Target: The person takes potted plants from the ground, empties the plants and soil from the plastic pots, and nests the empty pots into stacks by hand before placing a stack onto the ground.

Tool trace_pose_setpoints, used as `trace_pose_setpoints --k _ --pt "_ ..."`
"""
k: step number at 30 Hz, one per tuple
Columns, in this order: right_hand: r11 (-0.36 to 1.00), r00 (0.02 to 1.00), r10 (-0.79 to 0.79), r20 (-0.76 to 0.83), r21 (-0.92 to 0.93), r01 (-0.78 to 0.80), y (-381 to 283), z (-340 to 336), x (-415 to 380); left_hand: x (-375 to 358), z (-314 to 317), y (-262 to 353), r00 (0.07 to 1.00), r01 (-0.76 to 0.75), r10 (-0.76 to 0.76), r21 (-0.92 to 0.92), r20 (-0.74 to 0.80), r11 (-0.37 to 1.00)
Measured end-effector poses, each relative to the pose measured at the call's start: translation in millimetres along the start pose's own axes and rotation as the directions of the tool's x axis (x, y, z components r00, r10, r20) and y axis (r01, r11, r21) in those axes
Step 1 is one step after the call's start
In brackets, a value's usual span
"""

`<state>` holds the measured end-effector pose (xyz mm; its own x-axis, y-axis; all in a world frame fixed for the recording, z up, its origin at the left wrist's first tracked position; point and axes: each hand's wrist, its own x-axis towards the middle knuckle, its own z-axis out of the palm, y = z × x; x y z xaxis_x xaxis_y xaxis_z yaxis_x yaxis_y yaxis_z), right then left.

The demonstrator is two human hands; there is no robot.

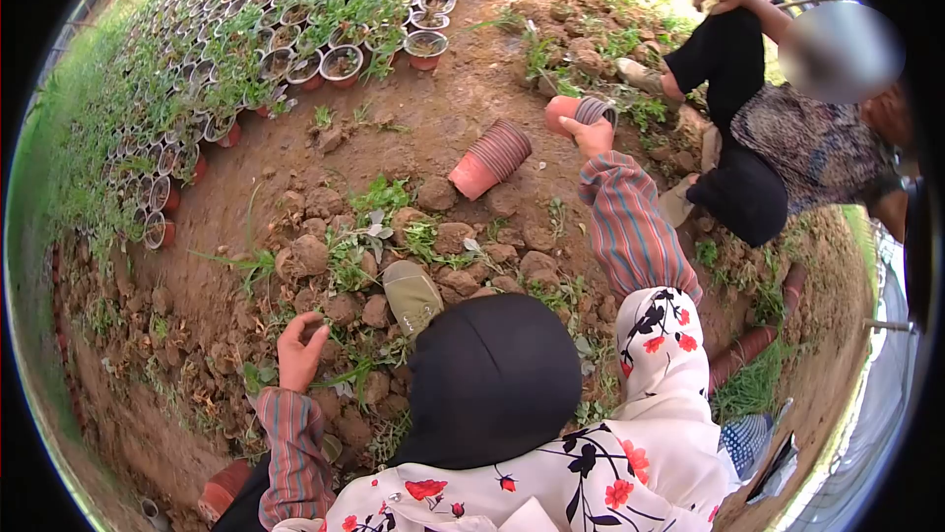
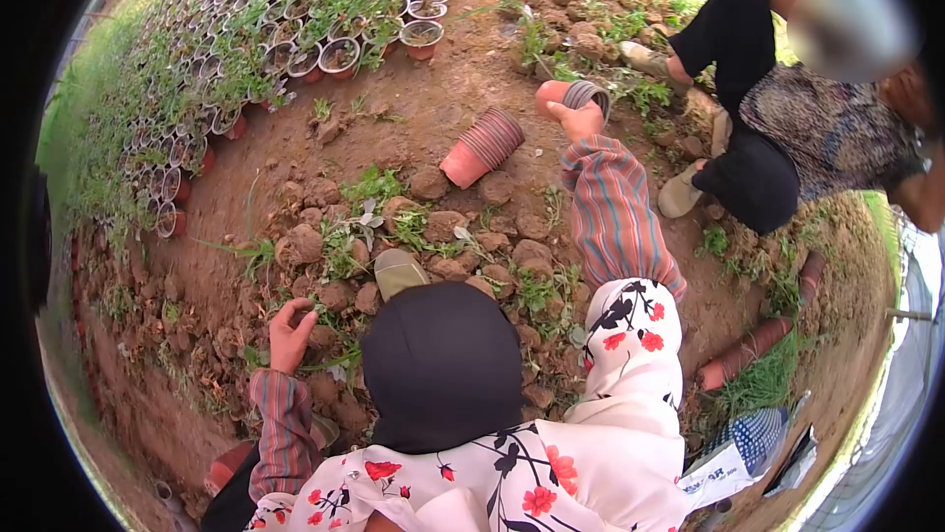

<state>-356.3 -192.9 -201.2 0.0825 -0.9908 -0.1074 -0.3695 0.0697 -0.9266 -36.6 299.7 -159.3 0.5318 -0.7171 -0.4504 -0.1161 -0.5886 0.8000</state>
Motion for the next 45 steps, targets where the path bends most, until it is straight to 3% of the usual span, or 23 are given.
trace_pose_setpoints --k 3,5,7,8,12,15,16,19,21,23,25,27,28,30,31,36,38,39,41,42,43,44,45 --pt "0.998 0.999 -0.035 0.006 -0.056 0.035 -6.1 22.5 -2.1 7.1 10.7 4.8 0.998 0.013 -0.013 -0.014 0.059 1.000" --pt "0.996 0.994 -0.071 0.083 -0.054 0.075 29.1 35.1 25.3 11.7 14.7 5.4 0.997 -0.014 0.012 0.034 0.079 0.999" --pt "0.979 0.937 0.165 0.308 -0.166 -0.117 17.2 37.2 19.0 14.3 17.6 7.9 0.990 -0.102 0.096 0.048 0.105 0.994" --pt "0.986 0.872 0.162 0.462 -0.117 -0.121 20.4 34.8 24.6 16.3 18.5 8.5 0.990 -0.108 0.106 0.023 0.095 0.994" --pt "0.983 0.759 0.184 0.625 -0.102 -0.154 2.3 27.1 0.2 28.7 32.2 6.7 0.994 -0.071 0.082 -0.136 0.074 0.988" --pt "0.983 0.707 0.182 0.683 -0.117 -0.139 3.0 33.3 -13.2 44.9 55.9 6.8 0.987 -0.108 0.126 -0.164 0.104 0.981" --pt "0.985 0.696 0.150 0.703 -0.168 -0.042 4.6 39.6 -18.1 49.9 65.0 8.3 0.987 -0.106 0.124 -0.166 0.103 0.980" --pt "0.986 0.732 0.053 0.679 -0.151 0.068 15.3 55.1 -35.5 60.9 87.7 20.2 0.958 -0.177 0.212 -0.182 0.192 0.967" --pt "0.989 0.750 0.058 0.659 -0.143 0.049 28.7 51.6 -31.5 61.8 99.6 28.8 0.946 -0.172 0.231 -0.248 0.230 0.953" --pt "0.987 0.775 0.163 0.610 -0.102 -0.127 16.2 46.5 -41.8 60.0 99.3 41.3 0.941 -0.182 0.240 -0.240 0.240 0.954" --pt "0.988 0.786 0.154 0.598 -0.082 -0.131 44.3 39.1 -28.4 57.7 91.9 45.1 0.932 -0.224 0.276 -0.224 0.236 0.948" --pt "0.930 0.821 0.139 0.554 0.212 -0.301 39.2 30.1 -43.7 59.9 79.9 53.4 0.953 -0.177 0.229 -0.250 0.196 0.952" --pt "0.931 0.813 0.129 0.568 0.213 -0.297 30.8 29.1 -52.7 64.5 74.8 56.1 0.956 -0.203 0.241 -0.211 0.169 0.956" --pt "0.765 0.817 0.117 0.564 0.474 -0.436 8.2 23.8 -69.4 69.5 67.0 74.1 0.967 -0.204 0.233 -0.239 0.102 0.949" --pt "0.764 0.811 0.104 0.576 0.476 -0.436 -7.3 27.2 -76.6 70.2 66.4 90.2 0.976 -0.181 0.208 -0.306 0.060 0.935" --pt "0.802 0.668 -0.162 0.727 0.491 -0.339 -101.9 79.6 -133.2 83.1 48.4 154.7 0.887 -0.440 0.348 -0.324 -0.302 0.838" --pt "0.828 0.587 -0.299 0.752 0.511 -0.233 -146.1 95.9 -150.2 79.7 37.6 164.9 0.850 -0.522 0.500 -0.376 -0.163 0.766" --pt "0.851 0.561 -0.308 0.768 0.486 -0.199 -164.5 101.2 -154.2 72.1 27.4 168.8 0.852 -0.523 0.483 -0.363 -0.201 0.772" --pt "0.888 0.571 -0.276 0.773 0.433 -0.157 -206.6 117.5 -170.8 55.7 -13.5 171.1 0.887 -0.455 0.409 -0.550 -0.213 0.701" --pt "0.919 0.539 -0.281 0.794 0.384 -0.086 -225.5 127.5 -174.4 56.3 -36.4 168.2 0.864 -0.464 0.480 -0.619 -0.156 0.634" --pt "0.923 0.493 -0.271 0.827 0.369 -0.112 -263.9 130.4 -200.1 56.1 -61.6 161.2 0.830 -0.461 0.547 -0.681 -0.106 0.568" --pt "0.927 0.494 -0.323 0.807 0.375 -0.005 -292.5 138.6 -210.0 36.1 -88.8 162.7 0.794 -0.492 0.601 -0.679 -0.093 0.545" --pt "0.916 0.330 -0.295 0.896 0.364 -0.168 -321.2 146.5 -222.2 8.6 -117.3 171.6 0.753 -0.517 0.654 -0.680 -0.072 0.520"
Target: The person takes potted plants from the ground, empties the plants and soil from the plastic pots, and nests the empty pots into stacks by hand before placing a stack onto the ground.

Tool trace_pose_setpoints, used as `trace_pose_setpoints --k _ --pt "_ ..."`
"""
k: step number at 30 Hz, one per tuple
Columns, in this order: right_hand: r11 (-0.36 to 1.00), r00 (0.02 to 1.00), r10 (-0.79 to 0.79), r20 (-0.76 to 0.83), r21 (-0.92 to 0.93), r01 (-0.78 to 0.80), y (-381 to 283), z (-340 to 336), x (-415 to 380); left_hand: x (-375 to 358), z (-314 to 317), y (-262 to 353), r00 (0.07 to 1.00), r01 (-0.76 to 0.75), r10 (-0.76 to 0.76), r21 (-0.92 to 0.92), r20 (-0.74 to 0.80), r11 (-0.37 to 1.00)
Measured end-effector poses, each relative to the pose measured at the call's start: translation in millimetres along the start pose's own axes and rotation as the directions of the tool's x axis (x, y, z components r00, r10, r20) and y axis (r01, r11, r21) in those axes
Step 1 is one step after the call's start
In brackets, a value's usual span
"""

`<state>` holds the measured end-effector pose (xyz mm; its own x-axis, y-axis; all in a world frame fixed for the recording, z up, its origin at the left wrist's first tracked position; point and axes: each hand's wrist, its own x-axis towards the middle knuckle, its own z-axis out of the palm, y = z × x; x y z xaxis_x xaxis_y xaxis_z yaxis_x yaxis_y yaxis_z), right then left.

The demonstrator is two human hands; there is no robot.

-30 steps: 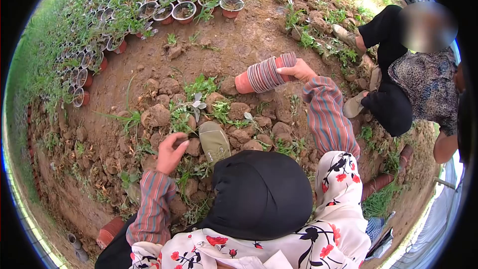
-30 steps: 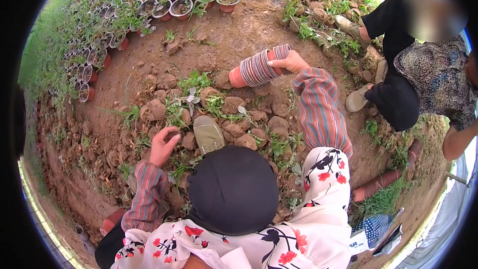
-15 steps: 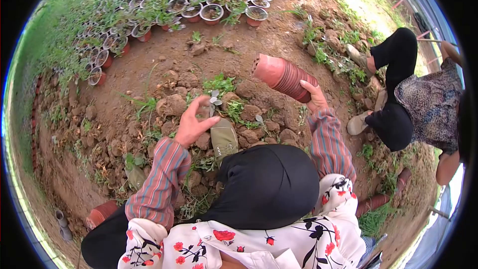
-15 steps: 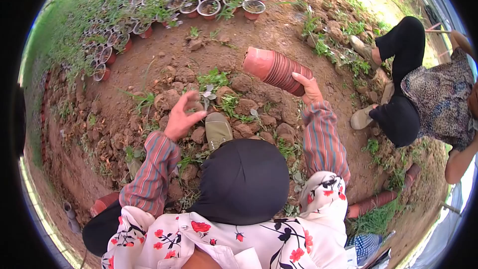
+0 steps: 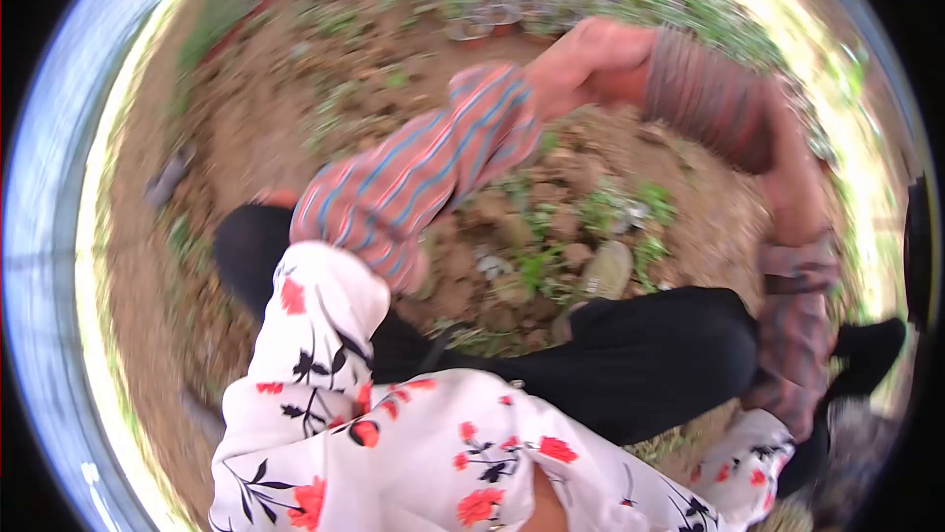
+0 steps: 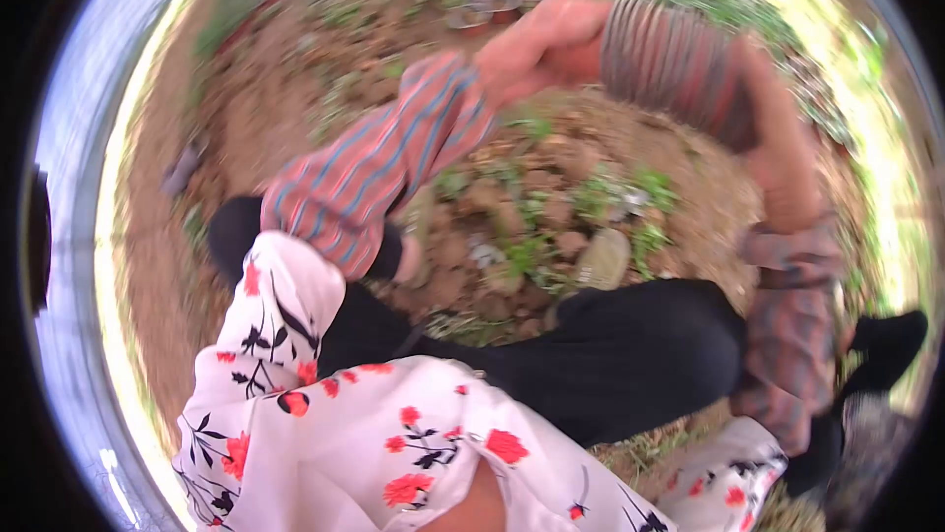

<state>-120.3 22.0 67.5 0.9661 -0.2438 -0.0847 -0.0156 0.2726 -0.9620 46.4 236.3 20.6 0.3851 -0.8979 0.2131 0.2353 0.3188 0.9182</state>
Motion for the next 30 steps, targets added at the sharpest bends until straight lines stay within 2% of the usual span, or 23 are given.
trace_pose_setpoints --k 1,3,5,7,8,9,10,11,12,13,15,16,17,19,20,22,23,24,26,27,28,29,30 --pt "0.987 0.982 0.086 0.167 0.123 -0.107 -21.3 21.4 11.9 -16.3 -5.1 33.9 0.998 -0.005 0.005 -0.005 -0.062 1.000" --pt "0.950 0.921 -0.261 0.288 -0.094 0.298 -66.9 82.0 20.6 -48.4 -26.4 91.2 0.986 -0.025 0.025 -0.003 -0.166 1.000" --pt "0.685 0.697 -0.559 0.448 -0.224 0.693 -107.0 148.0 18.7 -86.1 -61.7 149.9 0.980 -0.113 0.092 -0.116 -0.179 0.987" --pt "0.514 0.610 -0.632 0.477 -0.330 0.792 -109.0 189.4 5.5 -150.1 -72.6 199.7 0.933 -0.241 0.198 -0.111 -0.301 0.964" --pt "0.419 0.563 -0.666 0.490 -0.379 0.825 -109.8 210.0 -0.9 -187.2 -72.5 217.4 0.879 -0.293 0.275 0.014 -0.390 0.956" --pt "0.524 0.576 -0.600 0.555 -0.271 0.807 -107.0 185.3 35.9 -224.7 -67.9 234.7 0.811 -0.326 0.351 0.137 -0.467 0.935" --pt "0.623 0.575 -0.534 0.620 -0.171 0.763 -99.3 177.3 60.3 -264.6 -69.9 245.9 0.737 -0.325 0.343 0.140 -0.583 0.935" --pt "0.714 0.705 -0.452 0.547 -0.252 0.653 -84.8 186.4 59.0 -307.5 -72.3 252.8 0.651 -0.323 0.327 0.140 -0.685 0.936" --pt "0.790 0.816 -0.353 0.457 -0.322 0.522 -67.4 192.3 54.6 -355.7 -81.6 257.3 0.647 -0.318 0.339 0.162 -0.683 0.934" --pt "0.829 0.866 -0.267 0.424 -0.356 0.430 -50.6 193.6 56.5 -400.6 -89.6 259.7 0.645 -0.312 0.349 0.183 -0.680 0.932" --pt "0.900 0.928 -0.099 0.359 -0.366 0.238 -16.4 181.3 69.5 -461.5 -69.6 253.8 0.293 -0.291 0.358 0.274 -0.887 0.917" --pt "0.930 0.942 -0.025 0.334 -0.338 0.145 -1.0 170.0 77.6 -487.5 -60.1 250.5 0.199 -0.237 0.356 0.308 -0.913 0.921" --pt "0.929 0.940 -0.026 0.339 -0.339 0.148 11.8 160.8 85.1 -511.4 -54.4 248.7 0.108 -0.180 0.354 0.332 -0.929 0.926" --pt "0.959 0.960 0.098 0.262 -0.281 -0.021 29.5 142.7 95.4 -557.7 -51.1 247.1 0.095 0.049 0.343 0.348 -0.935 0.936" --pt "0.958 0.961 0.097 0.260 -0.285 -0.020 32.7 136.5 98.9 -569.5 -48.5 249.2 0.096 0.044 0.341 0.347 -0.935 0.937" --pt "0.963 0.974 0.135 0.180 -0.254 -0.086 34.6 129.5 103.8 -578.0 -43.9 255.3 0.070 0.395 0.320 0.321 -0.945 0.861" --pt "0.962 0.975 0.137 0.173 -0.260 -0.089 34.7 127.4 104.6 -577.2 -46.7 257.4 0.053 0.499 0.351 0.329 -0.935 0.802" --pt "0.962 0.976 0.137 0.167 -0.259 -0.091 35.5 128.0 104.7 -572.7 -50.8 259.3 0.059 0.500 0.348 0.329 -0.936 0.801" --pt "0.960 0.976 0.151 0.157 -0.261 -0.106 39.5 130.6 102.7 -558.3 -63.1 261.4 0.114 0.753 0.367 0.322 -0.923 0.574" --pt "0.960 0.978 0.149 0.146 -0.258 -0.108 42.2 132.7 101.4 -546.4 -73.6 260.0 0.165 0.827 0.381 0.338 -0.910 0.449" --pt "0.949 0.974 0.158 0.164 -0.299 -0.103 45.3 136.3 100.5 -536.8 -92.1 253.4 0.176 0.825 0.376 0.345 -0.910 0.447" --pt "0.935 0.969 0.166 0.183 -0.340 -0.096 48.3 139.9 99.1 -527.5 -113.5 241.6 0.314 0.887 0.434 0.425 -0.844 0.184" --pt "0.935 0.971 0.163 0.175 -0.341 -0.096 51.7 142.6 98.0 -517.0 -129.1 229.0 0.457 0.878 0.451 0.469 -0.767 -0.093"
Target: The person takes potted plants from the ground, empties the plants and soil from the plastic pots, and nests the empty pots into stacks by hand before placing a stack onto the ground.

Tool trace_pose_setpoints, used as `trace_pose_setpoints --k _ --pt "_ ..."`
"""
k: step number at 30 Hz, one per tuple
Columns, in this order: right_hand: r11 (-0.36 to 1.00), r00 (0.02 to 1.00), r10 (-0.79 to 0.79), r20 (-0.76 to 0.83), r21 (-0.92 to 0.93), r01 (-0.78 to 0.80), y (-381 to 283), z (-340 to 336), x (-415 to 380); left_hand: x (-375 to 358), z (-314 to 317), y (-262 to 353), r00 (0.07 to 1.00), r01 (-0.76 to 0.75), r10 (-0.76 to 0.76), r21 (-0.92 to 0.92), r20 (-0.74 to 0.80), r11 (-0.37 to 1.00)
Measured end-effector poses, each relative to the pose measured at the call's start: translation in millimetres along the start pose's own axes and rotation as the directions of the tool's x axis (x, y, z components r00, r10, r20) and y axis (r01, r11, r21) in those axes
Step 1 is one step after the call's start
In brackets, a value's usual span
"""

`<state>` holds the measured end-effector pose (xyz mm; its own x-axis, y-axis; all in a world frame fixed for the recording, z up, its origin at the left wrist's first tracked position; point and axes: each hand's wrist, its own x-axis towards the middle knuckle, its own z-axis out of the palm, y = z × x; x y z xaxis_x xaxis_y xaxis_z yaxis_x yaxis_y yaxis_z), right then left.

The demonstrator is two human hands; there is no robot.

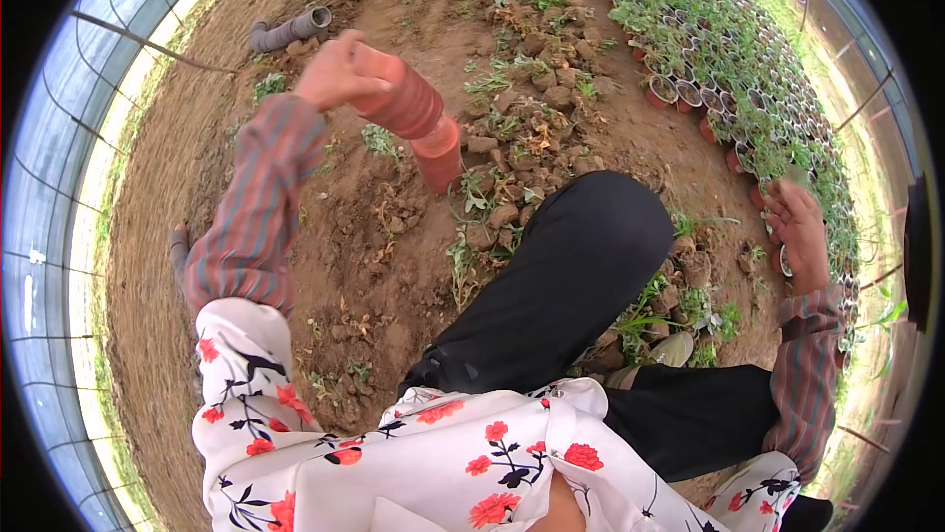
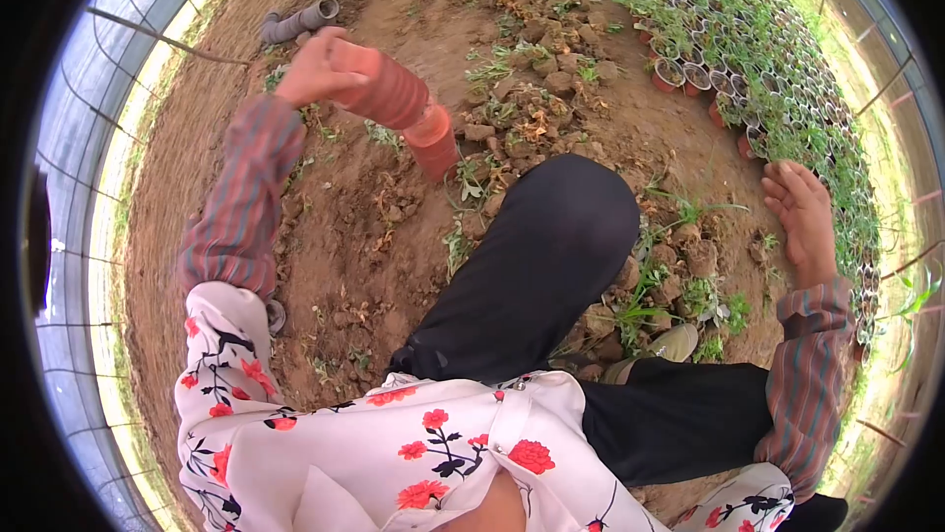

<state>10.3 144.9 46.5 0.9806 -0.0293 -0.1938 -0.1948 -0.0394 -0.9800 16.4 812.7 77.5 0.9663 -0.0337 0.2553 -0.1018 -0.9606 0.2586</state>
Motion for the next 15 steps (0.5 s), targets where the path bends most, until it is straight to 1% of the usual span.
trace_pose_setpoints --k 2,3,4,5,6,7,8,10,12,14,15 --pt "0.999 0.998 0.035 0.050 -0.040 -0.033 4.6 8.4 -0.7 11.0 34.9 31.5 0.979 0.080 -0.105 0.143 0.177 0.987" --pt "0.995 0.999 0.048 0.021 -0.090 -0.046 4.1 15.8 -6.0 13.5 50.8 43.2 0.979 0.073 -0.097 0.136 0.178 0.988" --pt "0.995 0.999 0.045 0.011 -0.090 -0.044 3.4 17.7 -8.8 16.5 64.2 54.3 0.955 0.103 -0.158 0.219 0.252 0.970" --pt "0.991 0.998 0.057 0.036 -0.127 -0.052 3.2 17.7 -10.5 22.6 71.8 61.0 0.922 0.122 -0.221 0.303 0.318 0.945" --pt "0.984 0.995 0.076 0.060 -0.165 -0.065 4.1 18.9 -12.9 29.8 74.5 63.0 0.922 0.112 -0.211 0.300 0.324 0.947" --pt "0.980 0.995 0.060 0.081 -0.197 -0.043 1.0 23.1 -18.7 34.9 76.5 63.3 0.919 0.092 -0.202 0.313 0.338 0.945" --pt "0.979 0.995 0.074 0.073 -0.197 -0.058 4.7 21.2 -20.4 36.1 79.8 62.5 0.915 0.076 -0.197 0.327 0.353 0.942" --pt "0.955 0.992 0.082 0.094 -0.292 -0.051 9.0 18.8 -18.0 35.8 85.5 59.4 0.906 0.079 -0.205 0.328 0.370 0.941" --pt "0.952 0.991 0.094 0.094 -0.300 -0.062 14.3 16.1 -15.6 37.3 87.0 52.0 0.908 0.086 -0.212 0.335 0.362 0.938" --pt "0.951 0.992 0.096 0.088 -0.302 -0.065 14.6 13.3 -14.3 33.5 92.8 42.2 0.878 0.098 -0.270 0.402 0.396 0.910" --pt "0.954 0.989 0.105 0.106 -0.291 -0.070 14.8 13.2 -14.6 36.0 89.5 43.6 0.880 0.094 -0.267 0.406 0.392 0.909"
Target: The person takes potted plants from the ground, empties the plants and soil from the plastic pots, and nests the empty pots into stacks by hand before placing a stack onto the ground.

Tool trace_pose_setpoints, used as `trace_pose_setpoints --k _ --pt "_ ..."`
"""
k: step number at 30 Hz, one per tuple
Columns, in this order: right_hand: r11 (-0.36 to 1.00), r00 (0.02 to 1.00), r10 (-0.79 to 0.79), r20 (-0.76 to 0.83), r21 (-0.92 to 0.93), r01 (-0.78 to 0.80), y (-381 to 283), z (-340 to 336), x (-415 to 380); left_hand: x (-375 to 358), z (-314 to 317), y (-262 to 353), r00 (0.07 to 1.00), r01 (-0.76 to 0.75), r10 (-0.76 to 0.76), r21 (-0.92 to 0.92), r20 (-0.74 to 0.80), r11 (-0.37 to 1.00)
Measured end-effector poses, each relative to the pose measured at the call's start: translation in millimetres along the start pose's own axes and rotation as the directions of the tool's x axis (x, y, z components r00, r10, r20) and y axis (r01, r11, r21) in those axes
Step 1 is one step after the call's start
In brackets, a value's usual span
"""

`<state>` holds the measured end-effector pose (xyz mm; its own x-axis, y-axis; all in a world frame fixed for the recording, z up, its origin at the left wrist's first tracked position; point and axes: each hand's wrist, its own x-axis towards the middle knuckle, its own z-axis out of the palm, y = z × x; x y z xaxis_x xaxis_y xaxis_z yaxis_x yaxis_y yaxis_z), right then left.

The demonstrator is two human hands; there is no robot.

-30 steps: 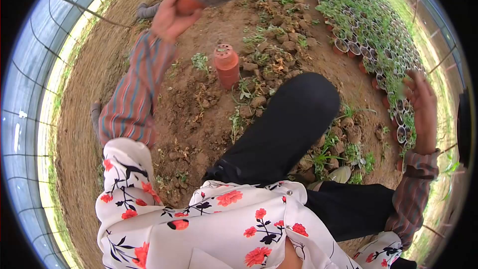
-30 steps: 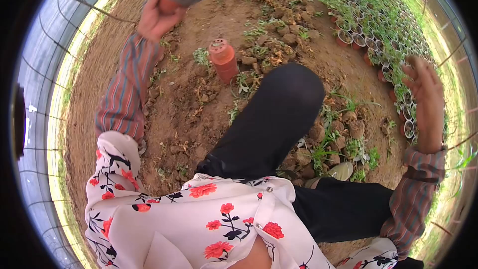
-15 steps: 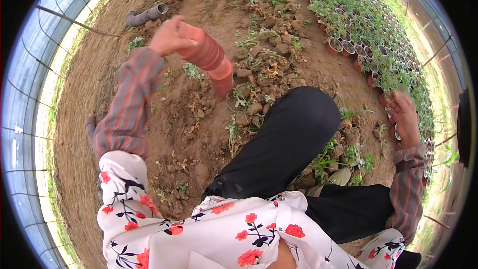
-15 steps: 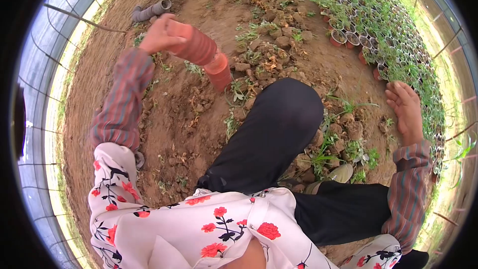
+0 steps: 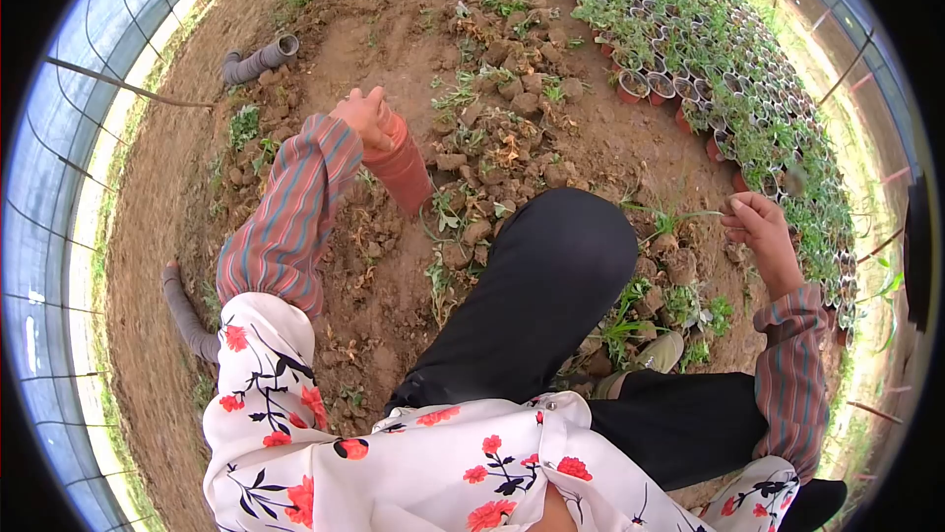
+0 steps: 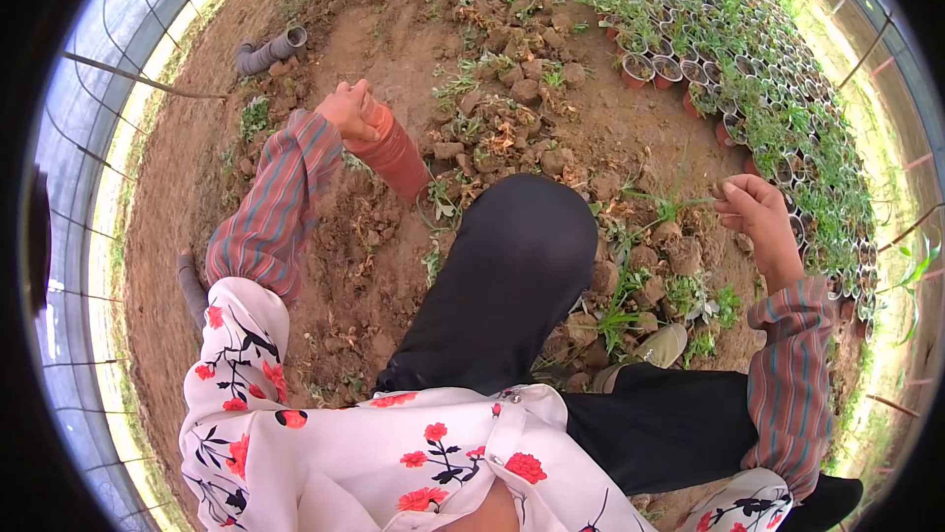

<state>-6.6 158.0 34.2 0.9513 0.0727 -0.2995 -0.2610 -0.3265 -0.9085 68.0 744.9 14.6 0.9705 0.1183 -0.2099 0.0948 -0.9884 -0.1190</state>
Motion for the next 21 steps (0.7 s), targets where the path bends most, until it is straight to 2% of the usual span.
trace_pose_setpoints --k 2,5,8,12,14,15,17,21 --pt "1.000 1.000 -0.001 0.020 0.015 0.001 -2.6 0.6 -0.8 6.0 -11.2 0.7 0.978 -0.006 0.006 0.000 0.206 1.000" --pt "1.000 1.000 -0.013 0.026 0.004 0.013 -9.1 2.9 -6.8 14.5 -18.5 9.7 0.966 0.027 -0.038 0.047 0.257 0.999" --pt "0.999 0.998 -0.038 0.057 -0.005 0.038 -12.6 2.5 -16.7 36.7 10.7 1.8 0.957 0.079 -0.102 0.093 0.271 0.992" --pt "0.999 0.998 -0.048 0.051 -0.020 0.049 -11.5 -6.4 -24.4 55.2 8.3 -1.4 0.959 0.140 -0.176 0.166 0.223 0.976" --pt "0.997 0.998 -0.067 0.009 0.029 0.066 -14.8 -12.1 -32.2 26.7 1.0 8.3 0.997 0.010 -0.010 -0.005 0.082 1.000" --pt "0.995 0.997 -0.078 -0.008 0.068 0.078 -15.3 -14.5 -35.0 20.7 -1.8 12.5 0.997 0.000 0.000 -0.002 0.078 1.000" --pt "0.994 0.997 -0.075 -0.022 0.079 0.076 -13.9 -22.3 -37.9 6.8 -3.0 17.3 0.999 -0.014 0.018 0.082 -0.049 0.997" --pt "0.985 0.997 -0.056 -0.053 0.162 0.064 -8.2 -29.9 -34.7 -17.0 -15.4 34.0 0.996 -0.002 0.009 0.085 -0.083 0.996"
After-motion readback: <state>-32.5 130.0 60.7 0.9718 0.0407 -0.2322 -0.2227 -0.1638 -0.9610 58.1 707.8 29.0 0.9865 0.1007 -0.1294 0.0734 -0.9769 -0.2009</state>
